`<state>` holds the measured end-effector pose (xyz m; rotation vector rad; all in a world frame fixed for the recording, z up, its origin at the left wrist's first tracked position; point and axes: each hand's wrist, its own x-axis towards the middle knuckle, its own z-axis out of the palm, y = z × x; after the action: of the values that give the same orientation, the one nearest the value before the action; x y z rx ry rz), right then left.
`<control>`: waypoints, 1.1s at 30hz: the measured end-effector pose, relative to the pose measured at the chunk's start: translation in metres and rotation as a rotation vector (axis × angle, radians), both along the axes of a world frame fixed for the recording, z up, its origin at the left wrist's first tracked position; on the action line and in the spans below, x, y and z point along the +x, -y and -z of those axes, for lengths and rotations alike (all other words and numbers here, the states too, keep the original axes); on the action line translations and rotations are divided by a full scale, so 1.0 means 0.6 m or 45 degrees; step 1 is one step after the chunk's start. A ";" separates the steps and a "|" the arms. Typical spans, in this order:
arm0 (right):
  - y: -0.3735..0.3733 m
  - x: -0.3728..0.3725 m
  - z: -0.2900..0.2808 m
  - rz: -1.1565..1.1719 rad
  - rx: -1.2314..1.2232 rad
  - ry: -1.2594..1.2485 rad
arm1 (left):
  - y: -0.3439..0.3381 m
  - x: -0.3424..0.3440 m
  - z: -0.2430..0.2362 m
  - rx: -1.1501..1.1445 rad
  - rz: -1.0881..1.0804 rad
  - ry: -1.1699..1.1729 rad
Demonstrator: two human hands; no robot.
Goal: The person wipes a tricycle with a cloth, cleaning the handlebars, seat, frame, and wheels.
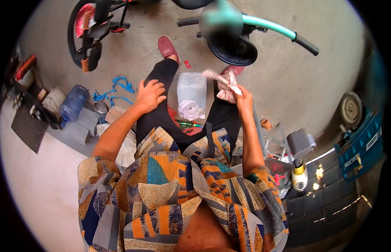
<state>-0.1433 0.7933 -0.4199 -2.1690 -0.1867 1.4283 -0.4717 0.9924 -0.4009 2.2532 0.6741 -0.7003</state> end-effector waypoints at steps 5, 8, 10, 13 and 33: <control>0.025 0.051 0.108 0.052 0.121 0.010 | -0.057 0.085 -0.036 0.101 -0.029 0.000; -0.009 0.094 0.092 0.104 0.110 -0.110 | -0.075 0.137 -0.069 0.131 0.073 -0.014; 0.003 0.098 0.106 0.255 0.109 -0.100 | -0.085 0.159 -0.086 0.127 0.144 -0.018; -0.014 0.136 0.055 0.124 0.047 -0.065 | -0.101 0.190 -0.121 0.058 0.272 -0.008; -0.030 0.233 -0.177 -0.442 0.417 0.701 | -0.136 0.195 -0.251 0.414 0.476 0.098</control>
<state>-0.0032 0.8112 -0.3137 -2.2609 -0.9635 0.8416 -0.3547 1.0741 -0.2505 2.7322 0.3485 -0.7132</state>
